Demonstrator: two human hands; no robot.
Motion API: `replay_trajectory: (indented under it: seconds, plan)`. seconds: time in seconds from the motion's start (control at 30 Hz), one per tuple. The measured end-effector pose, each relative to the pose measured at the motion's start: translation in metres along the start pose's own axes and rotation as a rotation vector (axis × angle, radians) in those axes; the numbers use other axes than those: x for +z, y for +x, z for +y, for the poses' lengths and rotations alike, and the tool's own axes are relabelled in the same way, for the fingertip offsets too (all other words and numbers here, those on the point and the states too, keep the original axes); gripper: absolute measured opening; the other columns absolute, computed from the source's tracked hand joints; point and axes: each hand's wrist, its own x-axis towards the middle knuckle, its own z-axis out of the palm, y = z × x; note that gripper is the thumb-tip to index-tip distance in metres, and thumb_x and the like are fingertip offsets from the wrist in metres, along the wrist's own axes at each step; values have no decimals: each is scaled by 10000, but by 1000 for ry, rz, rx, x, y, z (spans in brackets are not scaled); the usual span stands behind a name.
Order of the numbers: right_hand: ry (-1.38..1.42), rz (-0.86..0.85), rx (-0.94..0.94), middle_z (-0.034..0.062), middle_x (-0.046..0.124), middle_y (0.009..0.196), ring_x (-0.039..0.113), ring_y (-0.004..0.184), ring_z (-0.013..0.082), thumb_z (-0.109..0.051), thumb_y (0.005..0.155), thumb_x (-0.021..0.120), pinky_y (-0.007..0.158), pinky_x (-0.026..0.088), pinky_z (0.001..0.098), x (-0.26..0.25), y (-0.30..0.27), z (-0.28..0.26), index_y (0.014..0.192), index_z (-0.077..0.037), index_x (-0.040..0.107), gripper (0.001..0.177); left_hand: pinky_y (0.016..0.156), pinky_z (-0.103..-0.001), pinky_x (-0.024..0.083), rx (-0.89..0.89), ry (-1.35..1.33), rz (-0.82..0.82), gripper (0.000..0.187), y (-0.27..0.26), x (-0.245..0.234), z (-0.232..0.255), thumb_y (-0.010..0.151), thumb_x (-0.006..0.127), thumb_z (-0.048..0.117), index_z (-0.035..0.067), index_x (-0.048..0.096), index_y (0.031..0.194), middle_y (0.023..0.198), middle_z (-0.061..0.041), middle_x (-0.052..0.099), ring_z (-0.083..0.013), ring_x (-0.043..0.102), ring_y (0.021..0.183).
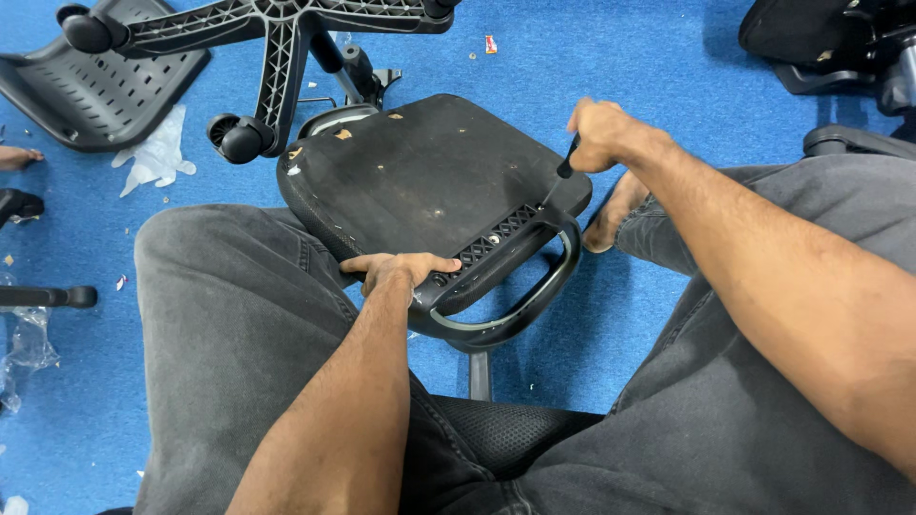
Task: The person uses a screwdriver to remove screws from the underside of an office chair seat. They detach the left armrest, then flip the seat over to remove the right armrest. The person then reattaches the left armrest and secures it with screws.
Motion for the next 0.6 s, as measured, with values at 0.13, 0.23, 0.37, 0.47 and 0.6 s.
replay_trajectory:
  seconds: [0.13, 0.23, 0.37, 0.47, 0.6]
  plan:
    - [52, -21, 254, 249, 701, 1181, 666, 1123, 367, -389, 1015, 487, 947, 524, 548, 4, 3, -1, 1112, -14, 765, 477, 1089, -476, 496, -16, 11, -17, 1605, -2, -2, 0, 596, 993, 329, -44, -222, 1578, 1342, -435, 525, -465, 648, 1202]
    - [101, 30, 190, 242, 709, 1189, 685, 1108, 392, -117, 891, 623, 934, 577, 502, 5, 6, 6, 1158, -36, 742, 303, 1071, -471, 513, -18, 6, -21, 1611, -3, -2, 1, 592, 994, 324, -40, -228, 1576, 1337, -432, 530, -460, 659, 1188]
    - [135, 11, 10, 203, 722, 1166, 693, 1090, 349, -120, 786, 729, 928, 575, 452, 5, 11, 17, 1229, -51, 674, 452, 1048, -468, 536, -22, -3, -24, 1604, -5, -3, 0, 593, 986, 318, -38, -228, 1579, 1332, -429, 541, -456, 682, 1164]
    - [-35, -26, 110, 224, 709, 1156, 667, 1100, 368, -337, 975, 551, 944, 517, 496, 9, 11, 16, 1216, -23, 709, 426, 1047, -479, 530, -18, 10, -21, 1599, -5, -3, 1, 600, 988, 323, -40, -226, 1576, 1339, -436, 527, -469, 669, 1169]
    - [-93, -98, 255, 240, 739, 1180, 738, 1109, 370, -86, 824, 691, 898, 620, 505, 10, 8, 11, 1196, 16, 776, 395, 1056, -471, 523, -13, -16, -17, 1611, -5, -3, 1, 592, 993, 317, -39, -234, 1574, 1338, -435, 535, -466, 666, 1178]
